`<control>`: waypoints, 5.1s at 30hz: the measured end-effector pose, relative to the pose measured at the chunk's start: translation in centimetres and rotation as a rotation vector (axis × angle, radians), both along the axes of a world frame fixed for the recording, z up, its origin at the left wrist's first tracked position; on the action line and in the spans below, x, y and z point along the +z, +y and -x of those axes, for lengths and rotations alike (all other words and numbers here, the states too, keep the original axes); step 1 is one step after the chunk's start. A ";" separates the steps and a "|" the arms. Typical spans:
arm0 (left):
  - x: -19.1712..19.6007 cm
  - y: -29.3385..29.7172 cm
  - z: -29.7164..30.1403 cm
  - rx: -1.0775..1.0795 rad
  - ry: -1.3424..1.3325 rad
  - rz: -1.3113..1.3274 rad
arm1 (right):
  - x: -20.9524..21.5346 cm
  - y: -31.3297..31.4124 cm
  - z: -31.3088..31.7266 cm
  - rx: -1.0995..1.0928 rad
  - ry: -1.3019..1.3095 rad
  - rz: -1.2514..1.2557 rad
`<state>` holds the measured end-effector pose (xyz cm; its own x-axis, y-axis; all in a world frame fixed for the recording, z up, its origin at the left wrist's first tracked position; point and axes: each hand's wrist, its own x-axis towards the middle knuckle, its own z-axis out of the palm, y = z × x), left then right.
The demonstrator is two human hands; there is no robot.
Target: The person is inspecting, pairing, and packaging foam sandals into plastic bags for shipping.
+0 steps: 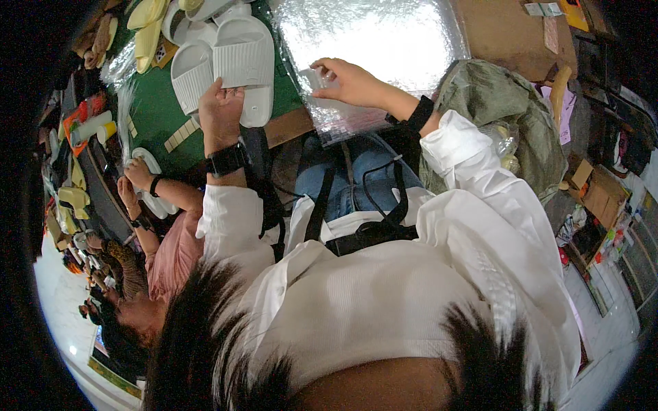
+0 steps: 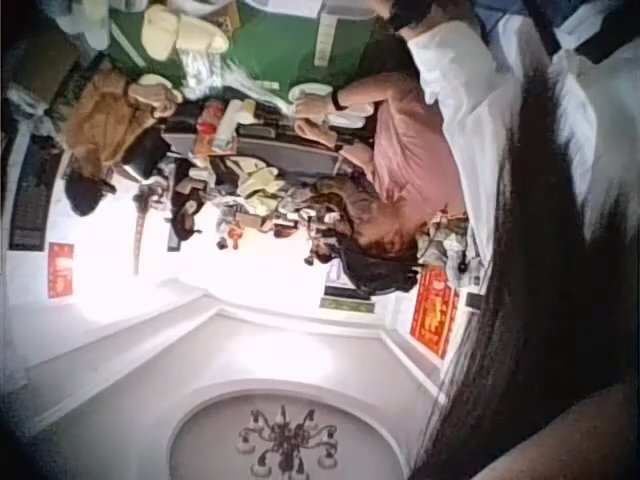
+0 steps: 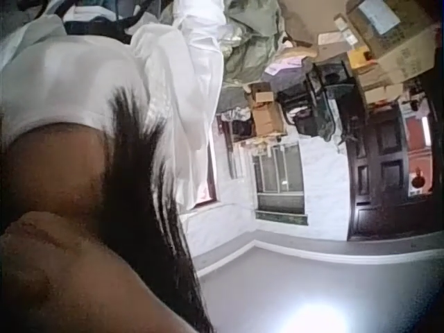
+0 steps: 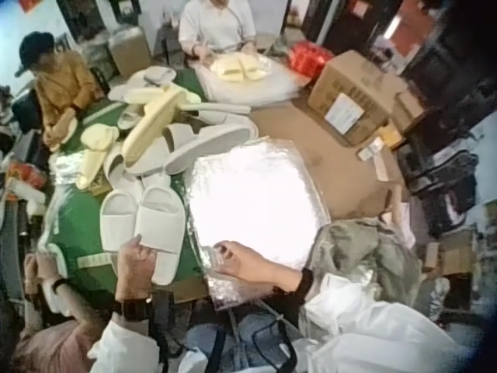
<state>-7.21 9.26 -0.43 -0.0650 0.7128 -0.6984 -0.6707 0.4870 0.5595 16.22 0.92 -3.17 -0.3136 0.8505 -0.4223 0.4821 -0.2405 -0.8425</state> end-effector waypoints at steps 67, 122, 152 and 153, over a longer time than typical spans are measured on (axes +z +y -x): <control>-7.3 -12.1 -10.7 -1.414 1.597 -1.267 | 8.6 -11.1 -13.3 -0.545 0.232 0.168; -3.4 -8.3 -13.0 -1.801 1.531 -1.431 | 5.8 -15.2 -17.8 -0.263 0.416 0.174; -6.6 -12.5 -12.6 -1.793 1.781 -1.191 | 9.5 -10.1 -19.4 -0.292 0.608 0.221; -10.6 -12.8 -12.6 -1.527 1.939 -1.291 | 10.0 -10.0 -18.7 -0.272 0.600 0.225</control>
<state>5.35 -3.57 -11.01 0.7899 0.6023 -0.1157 0.6075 -0.7942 0.0129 34.93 -9.13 6.81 -0.3361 0.8441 -0.4178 -0.1532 -0.4867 -0.8600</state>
